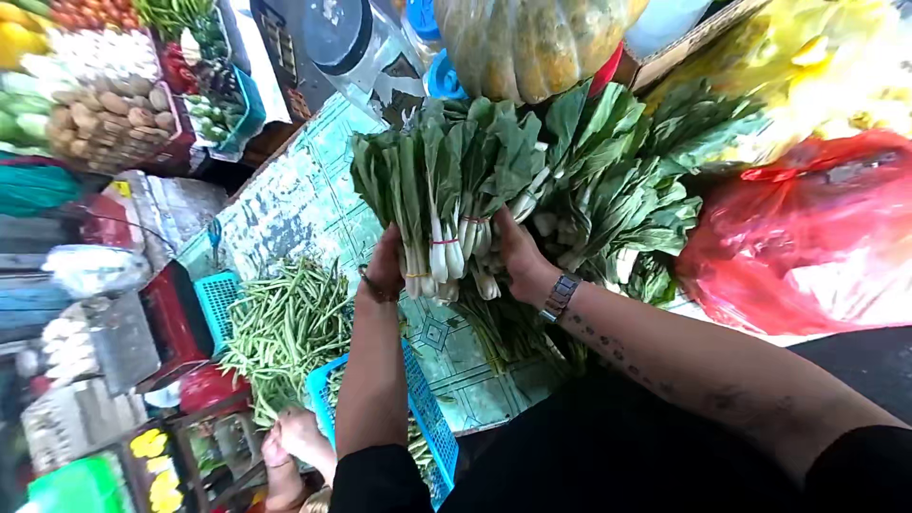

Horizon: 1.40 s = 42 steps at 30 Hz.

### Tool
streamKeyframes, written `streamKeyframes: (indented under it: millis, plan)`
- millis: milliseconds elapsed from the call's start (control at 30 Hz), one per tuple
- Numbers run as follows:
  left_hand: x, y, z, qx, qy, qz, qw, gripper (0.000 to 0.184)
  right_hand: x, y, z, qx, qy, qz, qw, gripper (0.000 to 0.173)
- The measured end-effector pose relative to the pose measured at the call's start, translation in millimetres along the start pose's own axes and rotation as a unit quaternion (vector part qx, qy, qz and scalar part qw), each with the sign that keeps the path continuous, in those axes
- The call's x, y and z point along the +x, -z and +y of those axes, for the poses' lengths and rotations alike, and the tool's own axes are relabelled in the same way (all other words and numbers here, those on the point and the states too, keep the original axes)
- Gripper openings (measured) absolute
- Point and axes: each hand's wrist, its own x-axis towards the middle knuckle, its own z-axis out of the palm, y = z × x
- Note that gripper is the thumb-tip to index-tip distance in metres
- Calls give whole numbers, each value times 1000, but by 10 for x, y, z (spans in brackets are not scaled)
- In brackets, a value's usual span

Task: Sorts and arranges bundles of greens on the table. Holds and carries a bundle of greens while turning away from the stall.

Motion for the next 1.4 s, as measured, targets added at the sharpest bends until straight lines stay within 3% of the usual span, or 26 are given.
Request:
streamKeyframes:
  millis: [200,333,433,533,600,633,733,867,933,1033,1133,1200,1267,1400]
  plan:
    - [-921,-170,398,72,-52,65,994,40,-689,-158,-35,79,-36,-54,995,93]
    - [-1484,-361,488,48,-132,82,987,44,-1175,-152,-74,74,-56,-93,991,87]
    - [-1980,-758,575,91,-190,191,959,37,-1503,-86,-111,45,-59,-125,989,87]
    - [-2261,-1203,788,121,-238,277,923,44,-1828,64,-248,35,-29,-195,980,83]
    - [-2360,-1323,855,87,-322,206,920,45,-2037,211,-447,30,19,-234,972,84]
    - [-2416,-1192,879,71,-349,118,927,48,-2123,297,-586,21,48,-252,966,85]
    - [-2510,-1773,1124,24,-383,149,911,37,-2377,604,-1111,-6,110,-278,954,84]
    - [-2405,-2920,1234,29,-458,167,872,41,-2792,1464,-1764,-62,113,-288,949,82]
    - [-2371,-3360,1140,40,-456,193,868,42,-2967,2000,-2042,-86,115,-277,950,77]
    - [-2108,-4171,912,-4,-385,223,896,40,-3030,2912,-2292,-87,164,-252,950,69]
    - [-1719,-5565,1003,-48,-271,299,914,43,-2974,3789,-2573,-75,193,-200,958,66]
    - [-1405,-6102,837,-95,-280,247,923,40,-2971,4327,-2798,-41,204,-146,967,60]
    - [-977,-6341,499,-93,-334,107,932,33,-2834,4895,-2958,-13,219,-116,969,61]
    - [-283,-7597,429,-54,-289,126,948,36,-2423,5961,-3397,24,218,-56,974,71]
